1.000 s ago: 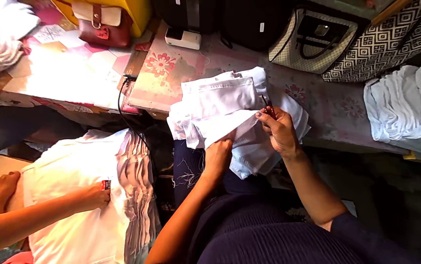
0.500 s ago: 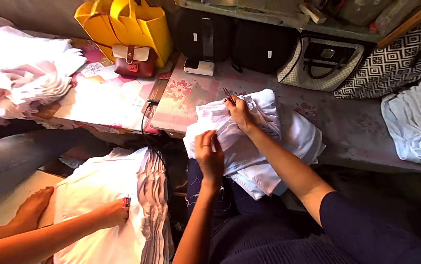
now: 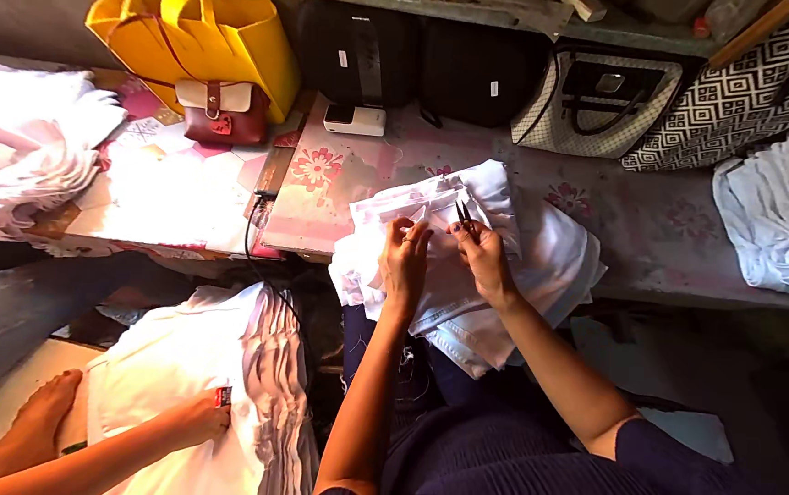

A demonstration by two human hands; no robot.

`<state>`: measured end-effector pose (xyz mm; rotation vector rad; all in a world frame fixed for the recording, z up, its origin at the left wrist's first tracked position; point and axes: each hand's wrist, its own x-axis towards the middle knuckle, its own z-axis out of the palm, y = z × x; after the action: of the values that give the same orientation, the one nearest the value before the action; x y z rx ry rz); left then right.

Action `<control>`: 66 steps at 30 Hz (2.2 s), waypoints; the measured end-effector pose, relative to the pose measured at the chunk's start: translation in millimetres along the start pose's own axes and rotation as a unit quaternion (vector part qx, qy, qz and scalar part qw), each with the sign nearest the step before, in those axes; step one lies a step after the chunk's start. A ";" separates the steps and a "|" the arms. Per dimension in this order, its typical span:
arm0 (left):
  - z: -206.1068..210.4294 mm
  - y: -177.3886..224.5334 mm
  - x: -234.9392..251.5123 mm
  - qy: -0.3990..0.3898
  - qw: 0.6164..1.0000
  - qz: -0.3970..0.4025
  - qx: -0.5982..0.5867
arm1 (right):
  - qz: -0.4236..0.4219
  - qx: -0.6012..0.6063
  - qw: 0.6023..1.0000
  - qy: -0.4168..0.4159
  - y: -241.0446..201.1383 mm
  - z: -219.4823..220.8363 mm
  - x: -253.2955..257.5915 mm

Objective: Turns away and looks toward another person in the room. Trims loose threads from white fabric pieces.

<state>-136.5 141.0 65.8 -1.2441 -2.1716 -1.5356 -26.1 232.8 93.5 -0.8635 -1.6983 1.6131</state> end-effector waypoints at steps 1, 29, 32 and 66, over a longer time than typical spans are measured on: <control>0.0 -0.3 1.1 0.011 1.000 0.001 -0.012 | -0.009 -0.026 1.000 0.001 1.2 0.2 1.2; -30.8 49.2 -88.2 -0.001 0.987 -0.085 -0.139 | 0.181 0.000 0.973 -0.143 -28.6 -25.4 -49.0; -45.6 57.2 -90.3 -0.058 0.965 -0.184 -0.176 | 0.196 0.016 0.971 -0.139 -26.0 -31.9 -53.9; -24.5 38.2 -61.6 -0.093 0.695 -0.453 -0.551 | -0.076 -0.083 0.989 -0.098 -19.9 -53.3 -40.9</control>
<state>-77.4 92.5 66.2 -0.3004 -1.9735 -3.5907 40.3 230.0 115.6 -0.6518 -2.0067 1.5107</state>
